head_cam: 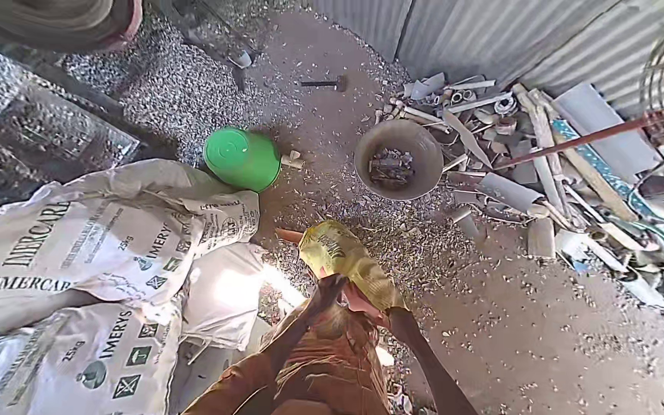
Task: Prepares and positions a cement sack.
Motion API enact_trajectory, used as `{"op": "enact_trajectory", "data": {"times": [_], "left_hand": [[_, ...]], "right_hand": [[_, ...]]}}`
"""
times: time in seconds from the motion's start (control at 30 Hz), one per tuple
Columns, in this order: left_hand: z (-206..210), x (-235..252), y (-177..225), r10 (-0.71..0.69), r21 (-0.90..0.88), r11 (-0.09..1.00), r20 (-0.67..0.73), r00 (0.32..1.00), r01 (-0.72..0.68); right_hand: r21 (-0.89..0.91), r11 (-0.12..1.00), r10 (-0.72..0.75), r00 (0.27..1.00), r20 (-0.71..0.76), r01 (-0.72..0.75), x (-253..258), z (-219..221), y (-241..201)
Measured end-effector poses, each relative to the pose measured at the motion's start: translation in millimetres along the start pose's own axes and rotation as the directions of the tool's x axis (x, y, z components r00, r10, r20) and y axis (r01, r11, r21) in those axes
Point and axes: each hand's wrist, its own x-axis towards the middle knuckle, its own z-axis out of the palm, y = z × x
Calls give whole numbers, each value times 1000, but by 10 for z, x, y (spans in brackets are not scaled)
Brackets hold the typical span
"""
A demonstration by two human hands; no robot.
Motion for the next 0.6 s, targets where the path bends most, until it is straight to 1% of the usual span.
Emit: {"op": "enact_trajectory", "data": {"times": [0.03,0.1,0.17,0.23,0.33,0.4,0.47,0.5,0.53,0.57,0.6], "left_hand": [[-100,32,71,-9,-60,998,-58,998,5],[-337,47,239,1,-173,985,-161,987,-30],[-549,20,357,68,-260,956,-252,965,-135],[-737,-41,449,146,-300,921,-323,935,-248],[-890,-279,631,232,-342,865,-377,897,-367],[-962,-416,758,264,-434,786,-407,875,-439],[-1001,-456,816,266,-527,698,-437,859,-485],[-1021,-416,796,270,-534,688,-440,856,-492],[-1046,-351,737,269,-502,719,-435,859,-480],[-1084,-275,658,253,-441,776,-437,863,-451],[-1130,-198,573,215,-395,825,-443,870,-405]], "right_hand": [[-16,1000,-22,1000,-21,22,-100,-127,-59],[-14,999,-34,998,-60,33,-326,-389,-281],[-25,999,-45,996,-82,43,-514,-616,-507],[-1,997,-73,990,-124,73,-671,-775,-676],[36,996,-75,987,-145,81,-1041,-932,-838],[62,991,-101,969,-227,118,-1276,-1009,-922],[72,984,-133,946,-294,161,-1368,-1034,-1009],[66,985,-133,947,-293,159,-1323,-1049,-1040],[47,989,-125,956,-264,142,-1231,-1063,-1061],[18,993,-108,971,-215,115,-1119,-1094,-1086],[-10,996,-94,978,-186,94,-984,-1115,-1092]]}}
